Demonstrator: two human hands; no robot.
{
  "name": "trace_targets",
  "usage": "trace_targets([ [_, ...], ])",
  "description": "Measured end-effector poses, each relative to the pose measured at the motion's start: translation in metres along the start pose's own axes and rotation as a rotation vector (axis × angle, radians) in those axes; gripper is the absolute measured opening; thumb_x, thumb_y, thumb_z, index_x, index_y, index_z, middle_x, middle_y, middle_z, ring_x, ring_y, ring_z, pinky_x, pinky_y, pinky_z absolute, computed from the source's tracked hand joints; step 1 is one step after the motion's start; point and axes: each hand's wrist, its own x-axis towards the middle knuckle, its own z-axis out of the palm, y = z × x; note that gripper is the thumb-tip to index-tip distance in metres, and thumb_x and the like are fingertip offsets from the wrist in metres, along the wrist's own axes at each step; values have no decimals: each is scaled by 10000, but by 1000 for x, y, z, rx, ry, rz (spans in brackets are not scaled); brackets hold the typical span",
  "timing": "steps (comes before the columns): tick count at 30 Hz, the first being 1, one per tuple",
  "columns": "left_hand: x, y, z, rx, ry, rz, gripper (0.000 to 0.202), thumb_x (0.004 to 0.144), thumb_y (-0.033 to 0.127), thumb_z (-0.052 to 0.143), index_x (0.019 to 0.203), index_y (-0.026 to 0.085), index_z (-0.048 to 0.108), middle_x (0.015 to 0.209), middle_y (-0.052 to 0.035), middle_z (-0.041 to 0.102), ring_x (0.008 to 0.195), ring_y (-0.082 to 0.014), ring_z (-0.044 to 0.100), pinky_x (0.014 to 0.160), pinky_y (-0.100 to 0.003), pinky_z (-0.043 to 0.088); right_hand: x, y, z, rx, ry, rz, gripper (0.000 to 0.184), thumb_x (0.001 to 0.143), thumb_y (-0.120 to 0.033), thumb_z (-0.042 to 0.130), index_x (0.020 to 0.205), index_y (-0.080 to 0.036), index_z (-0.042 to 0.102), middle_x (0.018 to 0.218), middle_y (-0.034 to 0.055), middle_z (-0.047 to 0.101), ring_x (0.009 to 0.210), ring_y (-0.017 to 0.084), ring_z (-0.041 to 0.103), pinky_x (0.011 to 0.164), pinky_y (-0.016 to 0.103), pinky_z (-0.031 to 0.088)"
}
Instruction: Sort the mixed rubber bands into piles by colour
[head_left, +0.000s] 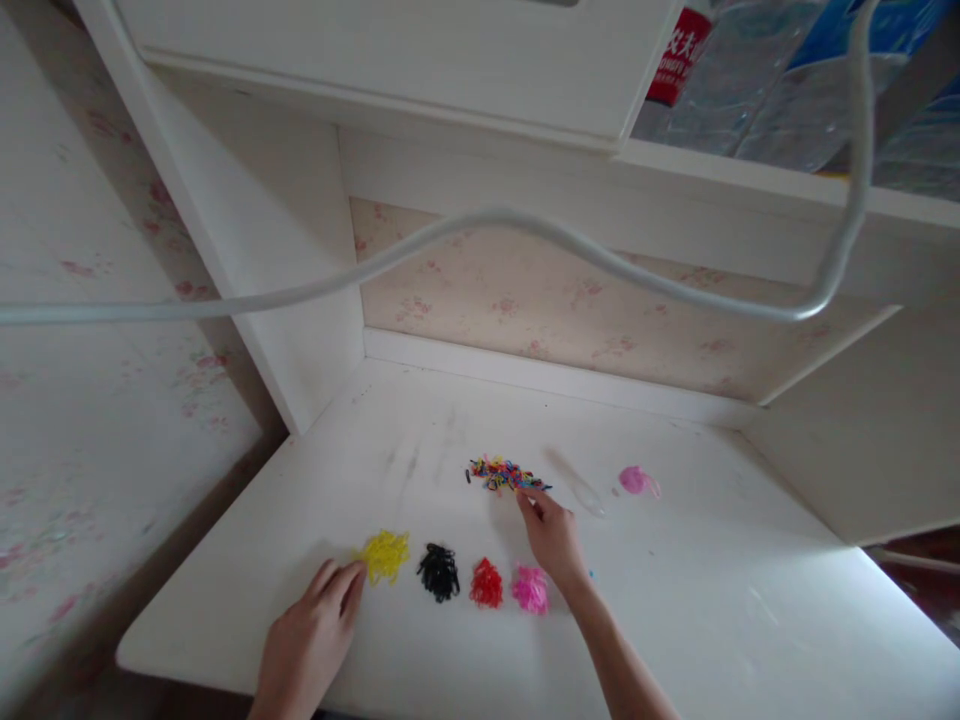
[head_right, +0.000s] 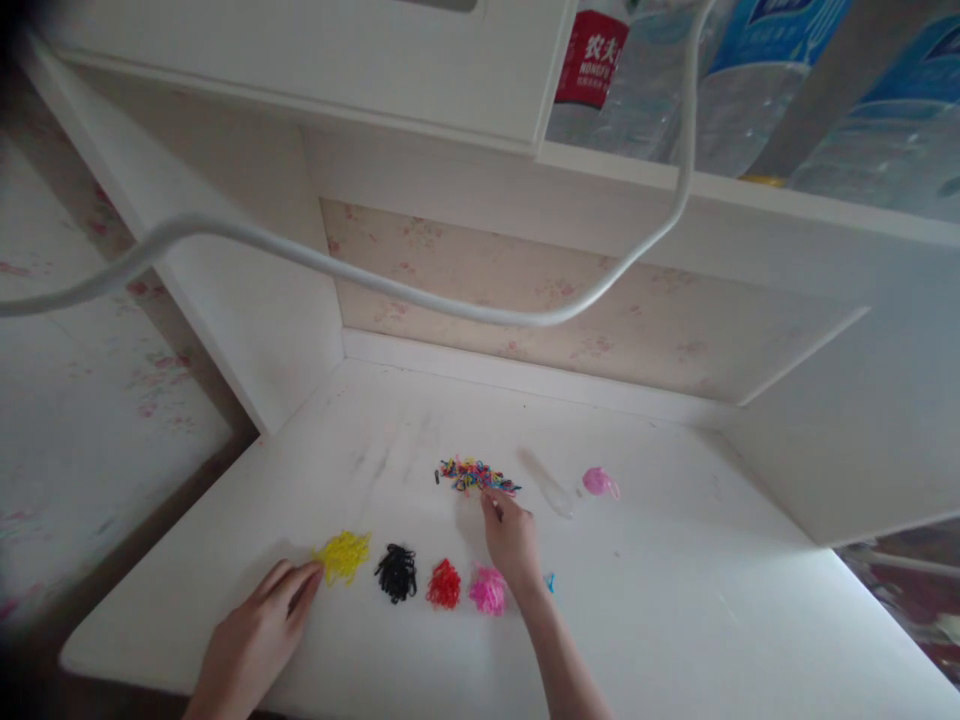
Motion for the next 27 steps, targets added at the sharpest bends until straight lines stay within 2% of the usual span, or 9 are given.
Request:
trace_targets([
  [3,0,1,3,-138,82,45,238,879,377,440,941,242,627,841,-11,647,650,-115,644,551,-186,461,-19,-15,2,155,22,21,477,852,-516,393,941,-151,686,488,-26,515,432,97,409,441,198,267],
  [5,-1,-2,3,-283,129,33,240,878,381,448,950,223,614,819,-19,641,684,-118,633,621,-194,477,-35,-35,7,186,-33,9,443,851,-501,409,912,-162,687,502,-27,526,438,93,422,445,192,279],
  [8,-5,-6,-1,-442,190,-121,252,869,399,456,948,200,589,776,-20,634,658,-120,605,623,-206,483,-56,-72,23,156,-177,-84,379,887,-438,378,909,-213,682,567,-17,599,481,94,503,475,180,310],
  [11,-7,-7,-7,-520,247,-298,283,859,435,450,929,189,573,820,-31,646,705,-140,614,637,-225,494,-68,-104,46,32,-285,-233,328,908,-364,361,912,-258,671,688,-8,672,592,105,589,529,174,332],
  [15,-8,-4,-12,-564,220,-382,288,861,437,438,937,187,559,876,-45,647,786,-157,617,695,-244,496,-68,-130,72,-137,-358,-305,262,886,-308,401,910,-267,659,761,5,697,660,130,625,564,189,339],
  [19,-7,-2,-13,-597,185,-397,289,862,442,436,941,189,551,892,-55,645,801,-164,616,716,-261,501,-67,-134,76,-153,-334,-222,233,869,-293,422,955,-268,637,734,2,689,637,131,621,538,190,318],
  [27,-5,-4,-10,-606,145,-396,327,851,472,443,977,188,546,924,-63,647,834,-173,622,742,-272,503,-80,-101,45,56,-239,-107,223,873,-297,404,852,-238,618,594,-42,611,508,88,522,474,165,272],
])
